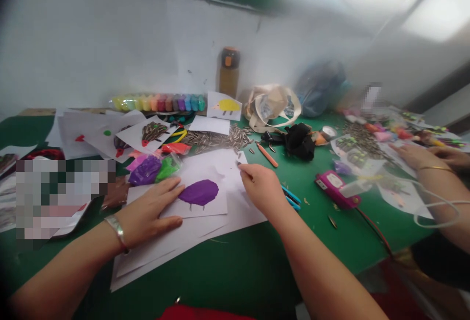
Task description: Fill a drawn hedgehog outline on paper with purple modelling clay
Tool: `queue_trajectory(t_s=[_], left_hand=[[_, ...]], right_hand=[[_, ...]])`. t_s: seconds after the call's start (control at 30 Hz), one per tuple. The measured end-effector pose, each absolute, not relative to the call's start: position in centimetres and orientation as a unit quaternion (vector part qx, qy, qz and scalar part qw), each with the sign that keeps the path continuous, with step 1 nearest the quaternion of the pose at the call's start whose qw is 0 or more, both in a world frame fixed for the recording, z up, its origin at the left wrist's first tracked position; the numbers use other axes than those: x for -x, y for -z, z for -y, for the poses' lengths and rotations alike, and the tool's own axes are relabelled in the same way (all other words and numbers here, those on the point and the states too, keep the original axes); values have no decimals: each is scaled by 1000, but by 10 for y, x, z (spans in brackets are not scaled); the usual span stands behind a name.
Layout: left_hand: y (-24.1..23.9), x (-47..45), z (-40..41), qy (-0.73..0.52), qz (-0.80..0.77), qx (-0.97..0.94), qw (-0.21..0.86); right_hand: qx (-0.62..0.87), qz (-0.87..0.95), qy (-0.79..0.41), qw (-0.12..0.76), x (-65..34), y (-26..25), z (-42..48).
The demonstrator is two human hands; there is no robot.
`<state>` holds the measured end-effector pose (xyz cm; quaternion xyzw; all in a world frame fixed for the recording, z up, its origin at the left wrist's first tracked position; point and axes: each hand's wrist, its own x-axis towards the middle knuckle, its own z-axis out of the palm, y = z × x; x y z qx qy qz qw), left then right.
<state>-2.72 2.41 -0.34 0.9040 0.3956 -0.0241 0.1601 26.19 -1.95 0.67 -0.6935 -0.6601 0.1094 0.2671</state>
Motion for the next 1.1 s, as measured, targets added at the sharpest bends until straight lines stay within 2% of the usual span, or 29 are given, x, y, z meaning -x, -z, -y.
queue_trajectory(t_s=[0.17, 0.3, 0.43, 0.63, 0.97, 1.03, 1.1], left_hand=[[-2, 26, -22, 38, -401, -897, 180], [-2, 27, -22, 43, -399, -899, 177], [-2, 28, -22, 34, -398, -900, 176], [10, 31, -22, -22, -386, -908, 163], [23, 35, -20, -48, -377, -914, 143], [21, 34, -19, -52, -377, -914, 143], [17, 33, -19, -50, -380, -911, 150]], right_hand=[[724, 662, -95, 168, -265, -23, 5], [732, 670, -22, 120, -262, -20, -18], [746, 658, 7, 105, -269, -12, -43], [682, 726, -11, 85, -281, 9, -60], [686, 722, 47, 79, -280, 20, -67], [691, 713, 62, 101, -273, 11, -60], [681, 702, 68, 195, -263, 0, -48]])
